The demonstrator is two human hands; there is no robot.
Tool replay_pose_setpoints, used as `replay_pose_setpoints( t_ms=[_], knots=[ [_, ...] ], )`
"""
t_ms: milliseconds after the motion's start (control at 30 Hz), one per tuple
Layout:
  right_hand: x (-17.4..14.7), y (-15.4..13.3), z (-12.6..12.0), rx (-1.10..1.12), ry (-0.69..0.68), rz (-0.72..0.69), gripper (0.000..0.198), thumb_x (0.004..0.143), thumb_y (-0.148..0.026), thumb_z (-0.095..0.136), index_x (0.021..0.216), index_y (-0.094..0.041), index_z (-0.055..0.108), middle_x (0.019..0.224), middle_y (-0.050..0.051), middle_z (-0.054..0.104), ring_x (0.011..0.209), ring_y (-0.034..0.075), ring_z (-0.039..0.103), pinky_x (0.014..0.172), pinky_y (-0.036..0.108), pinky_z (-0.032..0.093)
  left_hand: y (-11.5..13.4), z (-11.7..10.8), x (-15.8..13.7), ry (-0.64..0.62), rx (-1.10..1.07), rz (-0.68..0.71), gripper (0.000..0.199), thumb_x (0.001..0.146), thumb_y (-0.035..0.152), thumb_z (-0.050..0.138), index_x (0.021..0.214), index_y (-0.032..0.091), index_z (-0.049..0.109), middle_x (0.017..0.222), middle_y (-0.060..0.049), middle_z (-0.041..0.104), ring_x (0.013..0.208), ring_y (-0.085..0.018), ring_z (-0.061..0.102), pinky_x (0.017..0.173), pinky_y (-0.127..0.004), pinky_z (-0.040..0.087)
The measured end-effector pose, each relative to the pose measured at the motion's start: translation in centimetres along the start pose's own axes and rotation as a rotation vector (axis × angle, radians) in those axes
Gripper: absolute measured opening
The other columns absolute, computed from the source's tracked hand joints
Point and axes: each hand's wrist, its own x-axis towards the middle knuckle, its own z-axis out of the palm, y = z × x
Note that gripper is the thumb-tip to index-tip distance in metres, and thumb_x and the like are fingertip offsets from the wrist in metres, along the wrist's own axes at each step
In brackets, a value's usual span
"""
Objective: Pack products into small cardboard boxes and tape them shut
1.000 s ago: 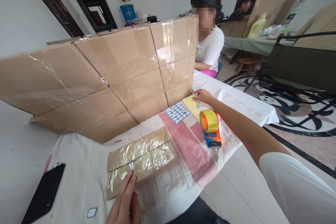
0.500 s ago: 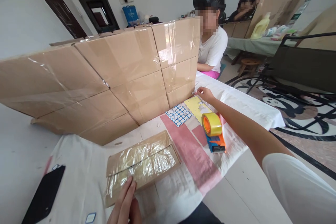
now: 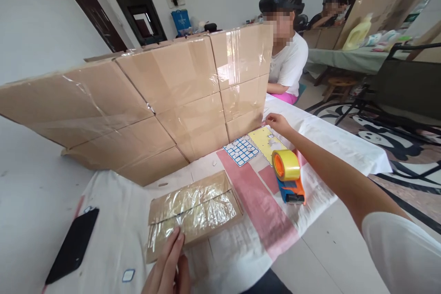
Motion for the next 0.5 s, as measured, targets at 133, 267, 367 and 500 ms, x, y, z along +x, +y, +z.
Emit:
replay_pose_setpoints(
  t_ms=[133,267,367,500],
  knots=[
    [-8.0,-5.4,-2.4,0.261,-0.202,-0.258,0.015,0.090,-0.032,0.056,0.090,-0.018,0.060,0.085,0.006,0.069,0.073,0.017,0.061,0.069,0.028,0.048,-1.2,-0.9,0.1,-0.017,-0.150,-0.098,0.048,0.083,0.002,0.066,0.125,0.025,0.066,0.119,-0.007,0.075,0.103,-0.018,0.073,0.076,-0.026,0.056],
    [-19.5,-10.2,-2.8,0.371,-0.511,-0.483,0.016,0.099,-0.026,0.049,0.090,-0.021,0.061,0.086,0.005,0.068,0.077,0.018,0.062,0.072,0.030,0.049,-2.2,-1.3,-0.2,-0.048,-0.245,-0.202,0.038,0.084,0.002,0.063,0.116,0.022,0.068,0.121,-0.008,0.073,0.113,-0.020,0.069,0.095,-0.031,0.055],
    [-24.8,-10.9,-0.1,0.383,-0.688,-0.609,0.018,0.103,-0.023,0.047,0.093,-0.021,0.061,0.088,0.005,0.066,0.078,0.017,0.061,0.072,0.029,0.047,-1.8,-1.0,-0.4,-0.010,-0.246,-0.261,0.034,0.083,0.005,0.064,0.113,0.021,0.068,0.120,-0.010,0.073,0.113,-0.022,0.069,0.098,-0.037,0.055],
    [-26.5,-9.4,4.6,0.416,-0.660,-0.588,0.022,0.107,-0.028,0.043,0.097,-0.020,0.061,0.092,0.005,0.066,0.083,0.016,0.062,0.076,0.029,0.047,-1.0,-0.3,-0.6,0.037,-0.246,-0.342,0.031,0.085,0.008,0.065,0.114,0.019,0.068,0.122,-0.012,0.071,0.117,-0.025,0.067,0.097,-0.042,0.055]
  ],
)
